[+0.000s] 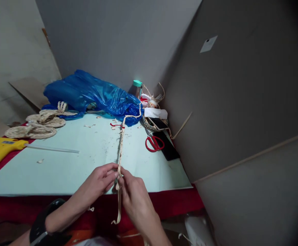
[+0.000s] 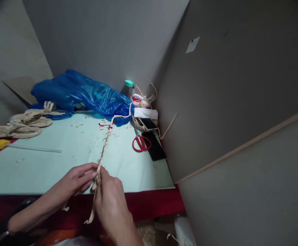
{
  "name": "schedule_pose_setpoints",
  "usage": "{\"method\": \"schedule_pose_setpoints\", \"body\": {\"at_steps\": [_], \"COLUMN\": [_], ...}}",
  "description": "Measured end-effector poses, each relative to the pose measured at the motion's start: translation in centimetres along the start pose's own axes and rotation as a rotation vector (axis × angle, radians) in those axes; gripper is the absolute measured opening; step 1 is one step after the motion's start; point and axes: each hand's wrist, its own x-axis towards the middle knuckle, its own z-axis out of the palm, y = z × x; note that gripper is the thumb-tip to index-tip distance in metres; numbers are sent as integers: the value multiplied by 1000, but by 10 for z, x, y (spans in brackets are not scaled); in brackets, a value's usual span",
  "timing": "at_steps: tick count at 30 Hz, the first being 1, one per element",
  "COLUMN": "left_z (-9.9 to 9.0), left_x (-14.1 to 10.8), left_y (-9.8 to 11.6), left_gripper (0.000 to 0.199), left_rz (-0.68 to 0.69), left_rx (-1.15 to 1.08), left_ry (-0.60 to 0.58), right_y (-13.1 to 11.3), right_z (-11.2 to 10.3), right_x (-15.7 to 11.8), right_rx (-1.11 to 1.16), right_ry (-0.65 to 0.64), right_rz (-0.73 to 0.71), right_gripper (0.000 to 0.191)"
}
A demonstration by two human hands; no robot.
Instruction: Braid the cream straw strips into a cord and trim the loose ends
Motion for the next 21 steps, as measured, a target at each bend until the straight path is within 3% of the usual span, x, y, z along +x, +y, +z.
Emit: {"method": "schedule_pose_setpoints", "body": {"at_steps": [4, 7, 9, 12, 16, 19, 21], "left_z": [4, 6, 5, 2, -3, -3, -3], "left_x": [-3, -3, -5, -8, -11, -12, -14], "left_y": [3, 1, 0, -1, -1, -1, -2], "left_gripper": [34, 34, 34, 36, 34, 33, 35], "left_rz": [10, -9, -32, -47, -50, -67, -68], "left_rx": [20, -5, -39, -113, -195, -242, -268], "left_ry": [91, 136, 136, 106, 101, 103, 108], "right_y": [-4, -8, -10, -11, -14, -16, -15], "right_z": [7, 16, 23, 30, 21, 9, 6], "right_x": [-14, -21, -23, -23, -20, -14, -7], "right_rx": [-500, -629, -659, -702, -540, -251, -51], "right_ry": [188, 353, 383, 330, 260, 358, 327], "right_rz": [-102, -234, -327, -411, -363, -207, -93], "right_gripper": [24, 24, 26, 28, 14, 18, 24]}}
